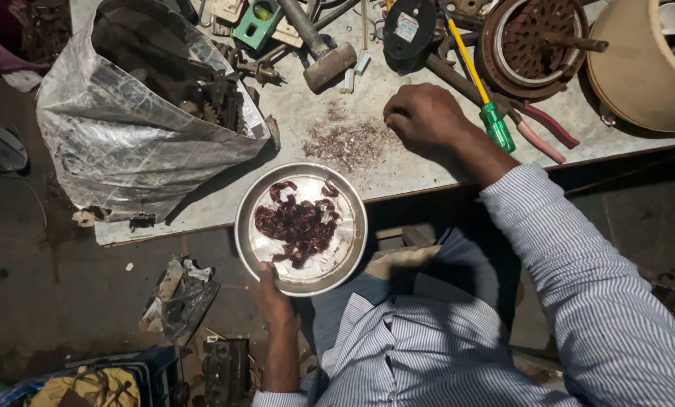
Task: The person uses pliers to pull copper wire from a circular metal component, then collects the extracted wire and places it into a metal tray. The person continues to gather remaining wire pieces from the table and adds them to the tray.
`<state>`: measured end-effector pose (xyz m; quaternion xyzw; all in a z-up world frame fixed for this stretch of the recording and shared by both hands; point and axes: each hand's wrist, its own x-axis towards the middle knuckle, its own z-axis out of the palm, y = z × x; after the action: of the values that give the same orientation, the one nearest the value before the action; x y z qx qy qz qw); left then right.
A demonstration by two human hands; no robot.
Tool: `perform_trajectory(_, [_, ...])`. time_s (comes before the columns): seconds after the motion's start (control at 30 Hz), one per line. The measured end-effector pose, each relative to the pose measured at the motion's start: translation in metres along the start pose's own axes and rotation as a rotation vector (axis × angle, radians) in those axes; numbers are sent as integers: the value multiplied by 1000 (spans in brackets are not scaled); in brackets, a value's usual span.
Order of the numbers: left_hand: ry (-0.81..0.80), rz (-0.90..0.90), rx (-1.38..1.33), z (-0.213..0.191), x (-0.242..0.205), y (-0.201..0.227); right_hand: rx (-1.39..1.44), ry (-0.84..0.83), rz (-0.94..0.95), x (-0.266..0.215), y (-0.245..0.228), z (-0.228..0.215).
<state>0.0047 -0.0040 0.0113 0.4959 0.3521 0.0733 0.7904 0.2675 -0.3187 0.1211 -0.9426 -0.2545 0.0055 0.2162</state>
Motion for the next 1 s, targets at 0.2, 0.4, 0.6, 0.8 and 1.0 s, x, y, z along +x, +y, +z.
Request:
perform_trajectory(0.2, [-47, 21, -9, 0, 0, 0, 256, 54, 73, 5, 17, -8])
perform_trajectory(0.4, [-16, -76, -66, -4, 4, -8, -72, 295, -120, 4, 31, 1])
perform_trajectory(0.6, [-5, -32, -62, -10, 5, -14, 272, 271, 88, 1, 40, 9])
perform_trajectory(0.8, [41, 34, 86, -6, 5, -10, 573, 120, 309, 1, 9, -2])
perform_trajectory(1.0, [-26, -11, 4, -4, 1, -9, 754, 56, -114, -3, -61, 18])
